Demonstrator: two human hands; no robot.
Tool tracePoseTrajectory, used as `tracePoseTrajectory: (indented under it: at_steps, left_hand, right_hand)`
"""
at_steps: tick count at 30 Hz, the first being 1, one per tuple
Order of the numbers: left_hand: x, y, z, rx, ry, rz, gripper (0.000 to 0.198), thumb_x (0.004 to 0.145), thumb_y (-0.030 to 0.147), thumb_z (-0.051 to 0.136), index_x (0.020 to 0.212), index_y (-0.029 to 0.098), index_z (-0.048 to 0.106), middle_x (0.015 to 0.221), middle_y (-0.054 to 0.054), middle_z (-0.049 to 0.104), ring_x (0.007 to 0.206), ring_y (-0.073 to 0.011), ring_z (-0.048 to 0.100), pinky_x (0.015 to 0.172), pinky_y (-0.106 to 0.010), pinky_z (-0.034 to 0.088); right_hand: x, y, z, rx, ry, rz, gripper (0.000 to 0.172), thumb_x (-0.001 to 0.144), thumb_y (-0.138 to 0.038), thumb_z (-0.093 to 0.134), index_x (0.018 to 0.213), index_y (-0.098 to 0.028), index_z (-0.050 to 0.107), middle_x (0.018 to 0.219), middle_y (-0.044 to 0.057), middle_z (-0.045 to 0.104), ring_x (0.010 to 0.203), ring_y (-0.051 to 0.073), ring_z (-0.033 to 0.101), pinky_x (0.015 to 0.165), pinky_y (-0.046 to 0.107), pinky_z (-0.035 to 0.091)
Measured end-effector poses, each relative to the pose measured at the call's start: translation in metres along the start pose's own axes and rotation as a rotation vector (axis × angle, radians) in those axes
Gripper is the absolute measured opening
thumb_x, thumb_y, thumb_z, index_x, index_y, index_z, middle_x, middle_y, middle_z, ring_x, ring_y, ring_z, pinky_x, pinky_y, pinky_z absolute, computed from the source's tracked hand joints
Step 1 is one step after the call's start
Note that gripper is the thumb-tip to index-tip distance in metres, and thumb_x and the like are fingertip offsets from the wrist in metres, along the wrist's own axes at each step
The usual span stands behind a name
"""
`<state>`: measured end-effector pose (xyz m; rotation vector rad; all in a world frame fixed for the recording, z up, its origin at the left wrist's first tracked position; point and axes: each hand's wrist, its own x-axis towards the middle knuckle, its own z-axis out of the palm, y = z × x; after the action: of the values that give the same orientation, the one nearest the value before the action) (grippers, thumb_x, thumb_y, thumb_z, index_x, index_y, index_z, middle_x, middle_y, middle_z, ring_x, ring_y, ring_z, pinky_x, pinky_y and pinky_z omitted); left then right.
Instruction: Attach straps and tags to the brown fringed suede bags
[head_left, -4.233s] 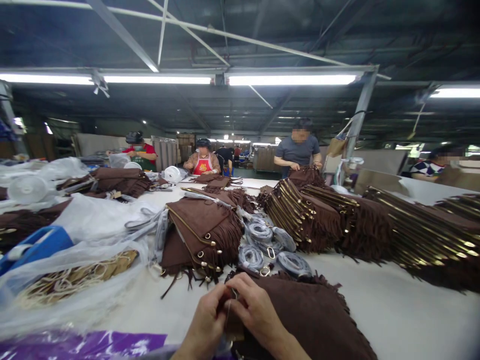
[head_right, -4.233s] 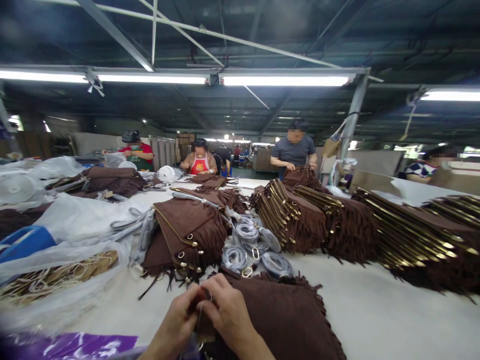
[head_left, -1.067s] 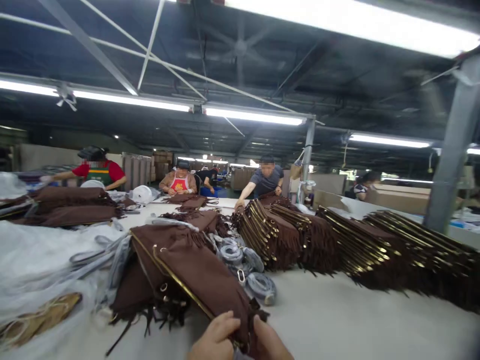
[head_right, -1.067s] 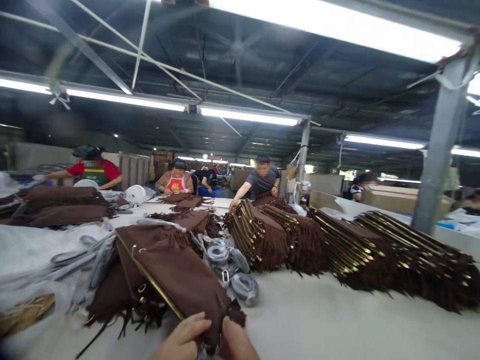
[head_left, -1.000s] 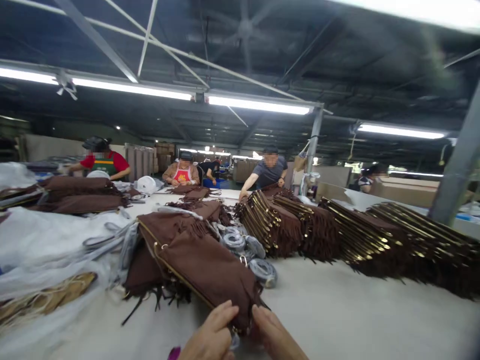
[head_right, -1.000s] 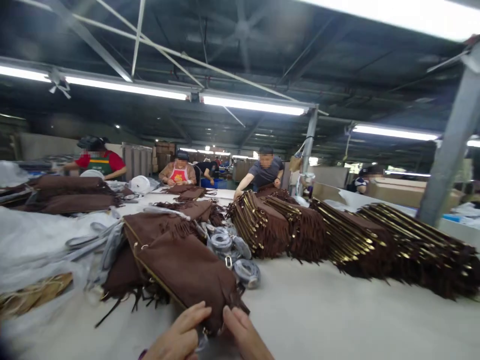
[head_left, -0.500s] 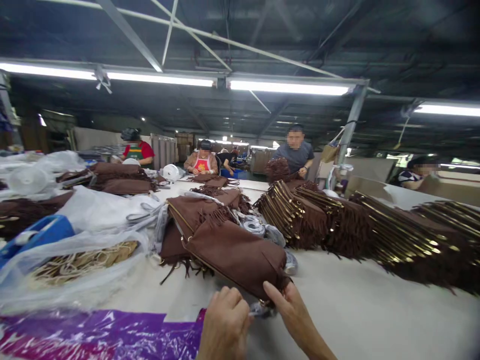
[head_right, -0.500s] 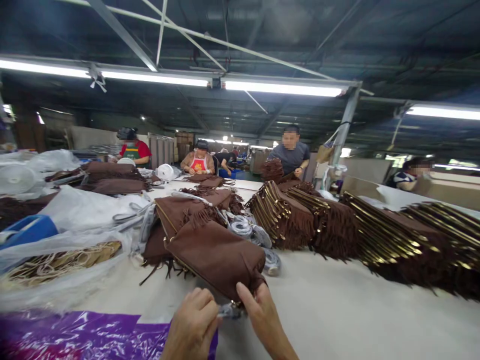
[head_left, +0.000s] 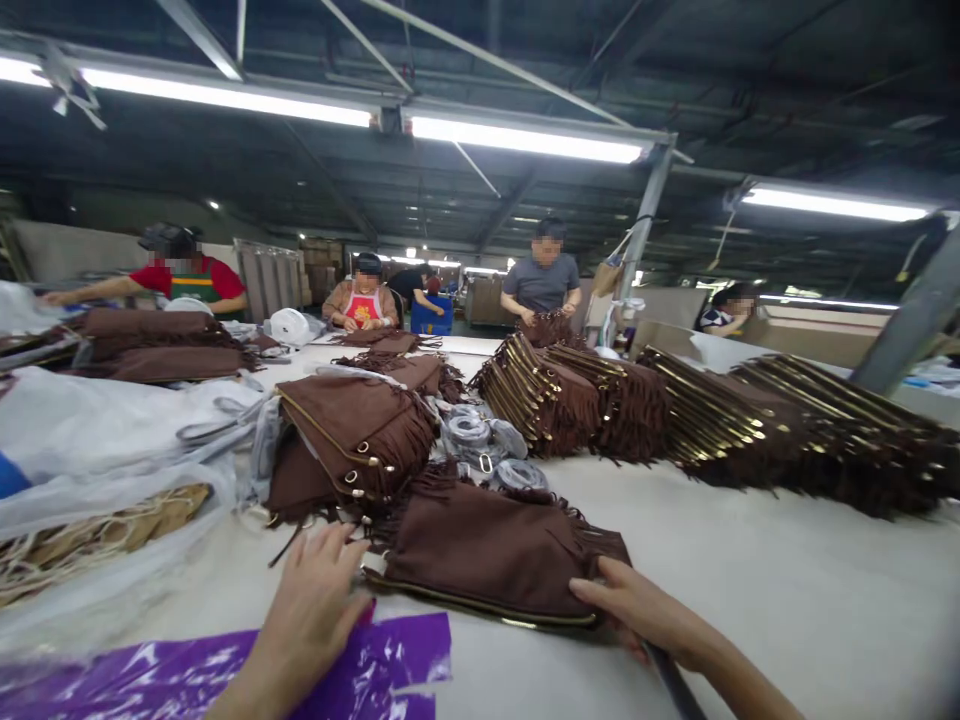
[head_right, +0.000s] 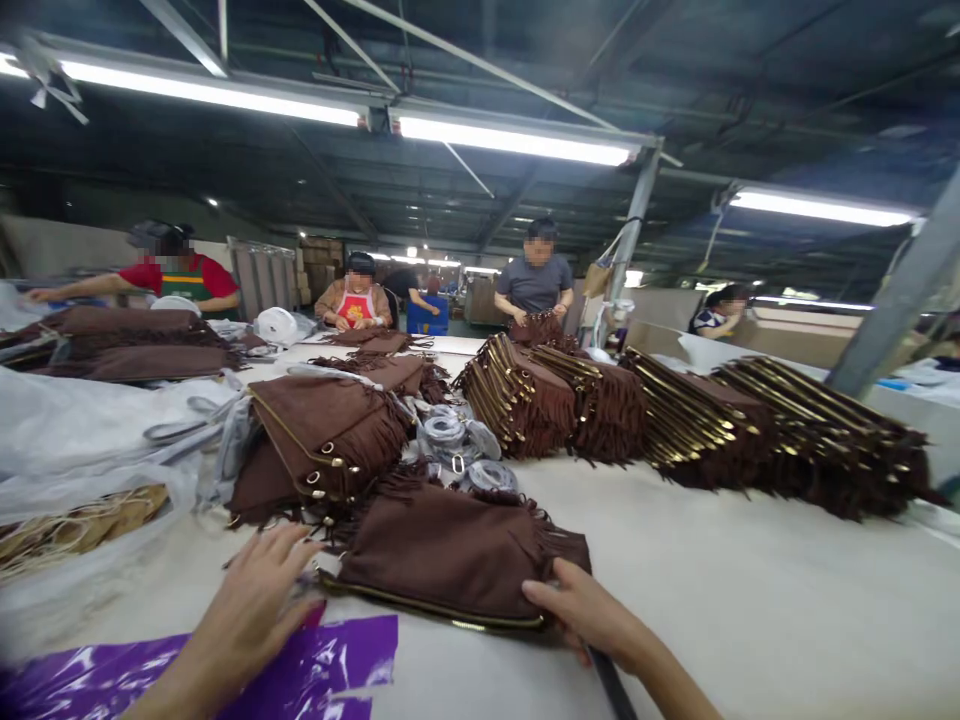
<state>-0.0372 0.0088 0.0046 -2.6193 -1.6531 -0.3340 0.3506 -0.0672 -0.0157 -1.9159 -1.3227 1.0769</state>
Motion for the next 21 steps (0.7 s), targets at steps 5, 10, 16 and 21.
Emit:
tracePoseTrajectory:
  at_steps: [5,10,16,21]
  left_hand:
    - [0.009,0.068,0.028,-0.128,-0.143,0.332,0.059,0.08,0.021,0.061,0.138,0.027,0.047,0.151,-0.008,0.044,0.141,-0.0324,0.033,0.117,-0.061,0.019]
    - [0.034,0.09,0.034,-0.087,-0.163,0.309,0.018,0.088,0.02,0.056,0.103,0.019,0.065,0.115,-0.009,0.066,0.108,-0.0298,0.058,0.093,-0.05,0.048]
    - [0.05,0.095,0.035,0.102,-0.227,0.432,0.018,0.09,0.01,0.047,0.098,0.014,0.063,0.105,-0.012,0.066,0.099,-0.0296,0.061,0.084,-0.046,0.052]
    - [0.067,0.087,0.03,0.044,-0.176,0.457,0.019,0.094,0.012,0.042,0.094,0.016,0.06,0.098,-0.008,0.067,0.092,-0.0229,0.063,0.079,-0.035,0.051]
  right_hand:
    - [0.008,-0.002,-0.015,-0.78,0.295,-0.206,0.019,0.085,-0.034,0.063,0.077,-0.018,0.055,0.081,0.007,0.066,0.079,0.027,0.062,0.064,0.032,0.04]
    - [-0.004,-0.018,-0.013,-0.952,0.473,-0.355,0.016,0.096,-0.03,0.054,0.093,-0.016,0.061,0.094,0.01,0.064,0.09,0.027,0.061,0.078,0.038,0.044]
    - [-0.012,-0.021,0.032,-0.846,0.216,-0.65,0.023,0.081,-0.025,0.074,0.1,-0.023,0.062,0.1,0.004,0.063,0.094,0.025,0.058,0.08,0.036,0.045]
    - [0.012,-0.014,0.035,-0.958,0.297,-0.744,0.01,0.094,-0.018,0.056,0.085,-0.021,0.059,0.085,0.002,0.063,0.081,0.021,0.061,0.07,0.031,0.043]
